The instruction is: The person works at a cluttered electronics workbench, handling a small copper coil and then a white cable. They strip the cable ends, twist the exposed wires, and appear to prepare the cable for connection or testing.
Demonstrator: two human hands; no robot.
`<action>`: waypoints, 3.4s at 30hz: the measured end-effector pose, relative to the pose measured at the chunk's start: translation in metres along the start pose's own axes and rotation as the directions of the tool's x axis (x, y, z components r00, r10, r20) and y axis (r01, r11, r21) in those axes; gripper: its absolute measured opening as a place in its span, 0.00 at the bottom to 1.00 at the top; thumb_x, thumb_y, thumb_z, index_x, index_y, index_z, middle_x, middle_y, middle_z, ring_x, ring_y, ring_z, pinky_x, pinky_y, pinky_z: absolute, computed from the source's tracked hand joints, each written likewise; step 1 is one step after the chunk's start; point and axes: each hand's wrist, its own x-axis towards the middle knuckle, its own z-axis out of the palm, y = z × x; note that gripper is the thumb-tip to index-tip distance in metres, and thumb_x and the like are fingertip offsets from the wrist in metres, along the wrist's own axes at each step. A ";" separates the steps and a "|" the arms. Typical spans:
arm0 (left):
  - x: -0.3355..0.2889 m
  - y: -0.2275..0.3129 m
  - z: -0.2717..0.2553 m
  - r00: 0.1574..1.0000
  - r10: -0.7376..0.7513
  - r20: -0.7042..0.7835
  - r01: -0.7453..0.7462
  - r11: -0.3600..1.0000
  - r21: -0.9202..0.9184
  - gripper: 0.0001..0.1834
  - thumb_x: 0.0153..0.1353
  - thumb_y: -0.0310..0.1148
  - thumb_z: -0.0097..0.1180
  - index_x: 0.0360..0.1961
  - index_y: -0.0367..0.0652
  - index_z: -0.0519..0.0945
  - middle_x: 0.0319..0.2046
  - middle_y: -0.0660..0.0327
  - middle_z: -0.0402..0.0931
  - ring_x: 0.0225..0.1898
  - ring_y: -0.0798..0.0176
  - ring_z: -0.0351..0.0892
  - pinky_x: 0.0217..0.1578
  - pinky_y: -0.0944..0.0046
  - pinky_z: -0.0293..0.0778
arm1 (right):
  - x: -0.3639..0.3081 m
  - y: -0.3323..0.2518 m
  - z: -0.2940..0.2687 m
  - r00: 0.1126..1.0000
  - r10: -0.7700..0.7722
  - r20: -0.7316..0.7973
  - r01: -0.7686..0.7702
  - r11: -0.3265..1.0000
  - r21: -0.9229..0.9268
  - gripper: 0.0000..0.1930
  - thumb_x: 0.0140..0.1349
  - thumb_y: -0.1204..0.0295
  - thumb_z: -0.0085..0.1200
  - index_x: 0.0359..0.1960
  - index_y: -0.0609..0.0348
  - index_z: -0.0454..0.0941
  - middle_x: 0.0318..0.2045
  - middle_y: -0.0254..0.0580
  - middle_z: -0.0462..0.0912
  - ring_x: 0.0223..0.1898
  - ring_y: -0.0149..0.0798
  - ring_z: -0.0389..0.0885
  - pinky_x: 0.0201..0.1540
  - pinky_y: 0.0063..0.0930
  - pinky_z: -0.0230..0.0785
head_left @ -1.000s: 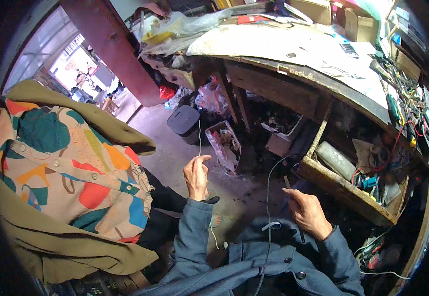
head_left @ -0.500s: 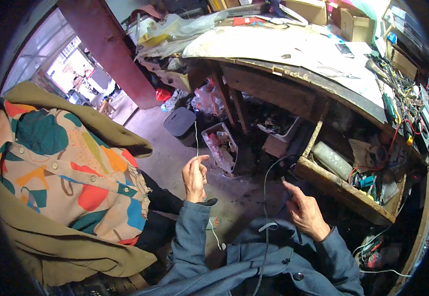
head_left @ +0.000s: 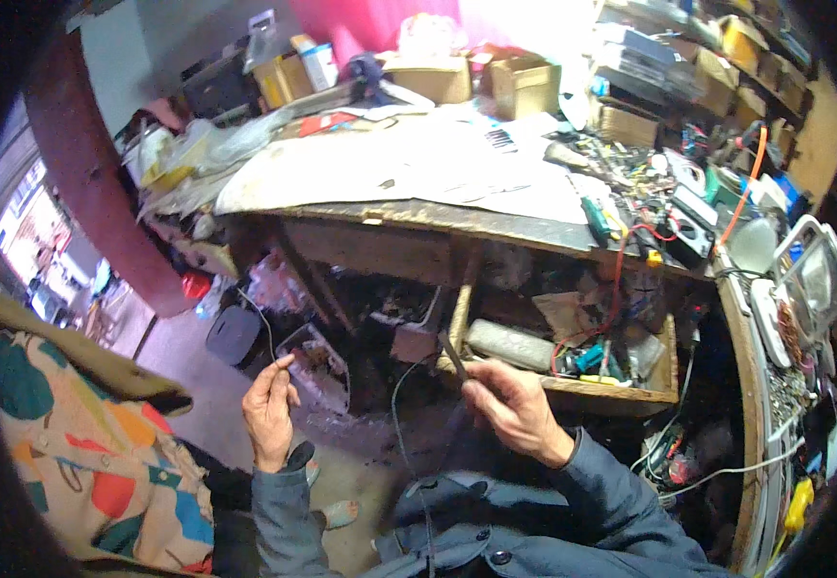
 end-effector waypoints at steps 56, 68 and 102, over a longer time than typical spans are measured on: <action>0.028 0.037 0.068 0.926 -0.347 -0.146 0.117 0.635 -0.764 0.21 0.80 0.44 0.49 0.55 0.34 0.78 0.36 0.51 0.86 0.31 0.57 0.88 0.33 0.57 0.87 | -0.066 0.045 -0.017 0.969 0.034 0.244 0.086 0.882 -0.463 0.07 0.65 0.75 0.62 0.42 0.55 0.80 0.28 0.52 0.84 0.31 0.59 0.86 0.31 0.47 0.78; 0.021 0.040 0.100 0.995 -0.052 0.090 0.102 0.646 -0.757 0.27 0.77 0.41 0.50 0.71 0.38 0.66 0.57 0.44 0.81 0.53 0.48 0.86 0.55 0.50 0.83 | -0.039 0.041 -0.006 0.980 -0.022 0.197 0.099 0.917 -0.387 0.08 0.72 0.71 0.57 0.48 0.58 0.77 0.31 0.57 0.83 0.32 0.59 0.85 0.33 0.46 0.76; -0.027 0.063 0.155 0.866 -0.006 0.500 0.279 0.836 -0.473 0.18 0.81 0.37 0.50 0.50 0.31 0.83 0.38 0.53 0.88 0.38 0.63 0.88 0.45 0.63 0.83 | -0.022 0.011 -0.003 0.999 0.030 0.031 -0.025 0.989 -0.144 0.05 0.74 0.76 0.58 0.45 0.65 0.83 0.24 0.38 0.81 0.26 0.24 0.72 0.29 0.24 0.69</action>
